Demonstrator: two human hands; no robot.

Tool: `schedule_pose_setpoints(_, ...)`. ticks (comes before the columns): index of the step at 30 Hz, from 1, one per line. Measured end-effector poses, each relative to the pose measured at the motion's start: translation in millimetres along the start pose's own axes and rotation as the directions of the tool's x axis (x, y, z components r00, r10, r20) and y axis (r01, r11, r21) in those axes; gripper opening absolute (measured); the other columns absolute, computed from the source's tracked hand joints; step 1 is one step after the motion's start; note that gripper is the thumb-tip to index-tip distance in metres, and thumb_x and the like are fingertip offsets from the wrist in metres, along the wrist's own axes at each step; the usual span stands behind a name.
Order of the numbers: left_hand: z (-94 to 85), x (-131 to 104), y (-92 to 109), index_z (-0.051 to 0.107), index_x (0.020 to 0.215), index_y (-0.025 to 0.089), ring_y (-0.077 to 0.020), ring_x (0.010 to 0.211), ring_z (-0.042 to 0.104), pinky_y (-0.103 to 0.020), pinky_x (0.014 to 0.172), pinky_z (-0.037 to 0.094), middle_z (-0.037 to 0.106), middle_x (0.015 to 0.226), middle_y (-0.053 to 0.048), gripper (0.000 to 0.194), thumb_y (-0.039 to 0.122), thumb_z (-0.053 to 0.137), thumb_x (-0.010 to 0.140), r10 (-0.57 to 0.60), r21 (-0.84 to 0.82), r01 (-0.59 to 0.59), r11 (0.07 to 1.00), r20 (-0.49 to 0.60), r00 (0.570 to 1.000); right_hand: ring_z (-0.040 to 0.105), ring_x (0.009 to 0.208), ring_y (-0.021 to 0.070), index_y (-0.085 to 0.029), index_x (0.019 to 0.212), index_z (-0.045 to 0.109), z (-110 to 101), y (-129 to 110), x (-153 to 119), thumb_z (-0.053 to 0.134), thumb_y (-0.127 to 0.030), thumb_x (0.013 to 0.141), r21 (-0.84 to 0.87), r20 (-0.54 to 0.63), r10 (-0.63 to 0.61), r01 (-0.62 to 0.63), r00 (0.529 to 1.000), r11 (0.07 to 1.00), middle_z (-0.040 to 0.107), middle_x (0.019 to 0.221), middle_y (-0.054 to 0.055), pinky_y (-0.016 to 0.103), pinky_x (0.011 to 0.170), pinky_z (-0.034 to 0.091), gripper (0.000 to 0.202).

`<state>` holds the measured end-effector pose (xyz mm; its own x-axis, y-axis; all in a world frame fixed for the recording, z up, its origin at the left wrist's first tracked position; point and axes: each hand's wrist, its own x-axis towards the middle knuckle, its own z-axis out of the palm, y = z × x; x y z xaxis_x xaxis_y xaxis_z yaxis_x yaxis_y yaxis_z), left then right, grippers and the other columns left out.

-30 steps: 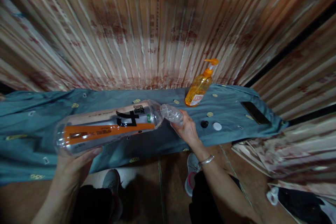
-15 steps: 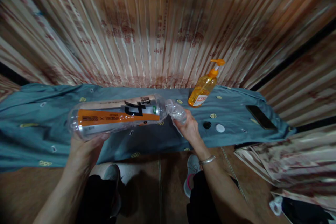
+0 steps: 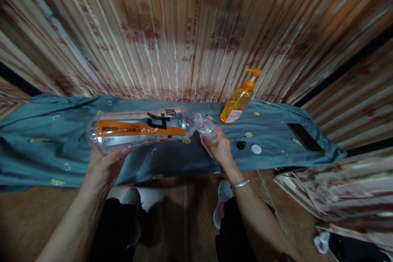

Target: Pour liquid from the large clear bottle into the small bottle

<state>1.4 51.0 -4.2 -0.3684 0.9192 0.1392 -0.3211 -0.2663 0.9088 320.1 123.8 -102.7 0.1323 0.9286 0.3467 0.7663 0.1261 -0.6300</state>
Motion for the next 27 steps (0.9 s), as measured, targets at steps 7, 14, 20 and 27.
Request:
schedule_pose_setpoints(7, -1.2, 1.0, 0.0, 0.079, 0.1, 0.021, -0.0254, 0.091, 0.082, -0.037, 0.092, 0.067, 0.086, 0.1, -0.005, 0.062, 0.025, 0.103, 0.043, -0.027, 0.002, 0.027, 1.0, -0.003, 1.0, 0.079, 0.104, 0.0356, -0.021, 0.13, 0.062, 0.1, 0.1, 0.9, 0.073, -0.059, 0.085, 0.001, 0.005, -0.003, 0.003, 1.0, 1.0, 0.082, 0.112, 0.015, 0.044, 0.085, 0.062, 0.06)
schedule_pose_setpoints(14, 3.5, 0.1, 2.4, 0.077, 0.091, 0.02, -0.0253, 0.09, 0.082, -0.041, 0.096, 0.067, 0.086, 0.096, -0.003, 0.052, 0.021, 0.1, 0.044, -0.069, -0.009, 0.069, 0.998, 0.002, 0.998, 0.08, 0.102, 0.0358, -0.021, 0.131, 0.061, -0.3, 0.5, 1.1, 0.075, -0.059, 0.085, -0.016, 0.003, 0.004, -0.004, 1.0, 1.0, 0.082, 0.111, 0.015, 0.042, 0.082, 0.062, 0.06)
schedule_pose_setpoints(20, 4.2, 1.1, 0.0, 0.079, 0.097, 0.022, -0.027, 0.093, 0.082, -0.042, 0.094, 0.068, 0.087, 0.098, -0.003, 0.057, 0.022, 0.101, 0.045, -0.104, -0.047, 0.104, 0.993, 0.009, 0.995, 0.079, 0.104, 0.0363, -0.021, 0.132, 0.062, 0.4, 0.3, 1.5, 0.076, -0.053, 0.083, -0.01, 0.0, 0.008, -0.008, 1.0, 1.0, 0.082, 0.113, 0.014, 0.043, 0.085, 0.062, 0.06)
schedule_pose_setpoints(27, 6.6, -0.5, -5.5, 0.08, 0.098, 0.025, -0.0296, 0.096, 0.082, -0.044, 0.091, 0.069, 0.087, 0.097, -0.003, 0.054, 0.027, 0.101, 0.048, -0.118, -0.086, 0.116, 0.989, -0.011, 0.993, 0.08, 0.104, 0.0357, -0.02, 0.132, 0.061, 0.8, 0.1, 2.1, 0.074, -0.054, 0.084, -0.013, -0.001, -0.016, 0.016, 1.0, 1.0, 0.082, 0.115, 0.015, 0.043, 0.085, 0.063, 0.06)
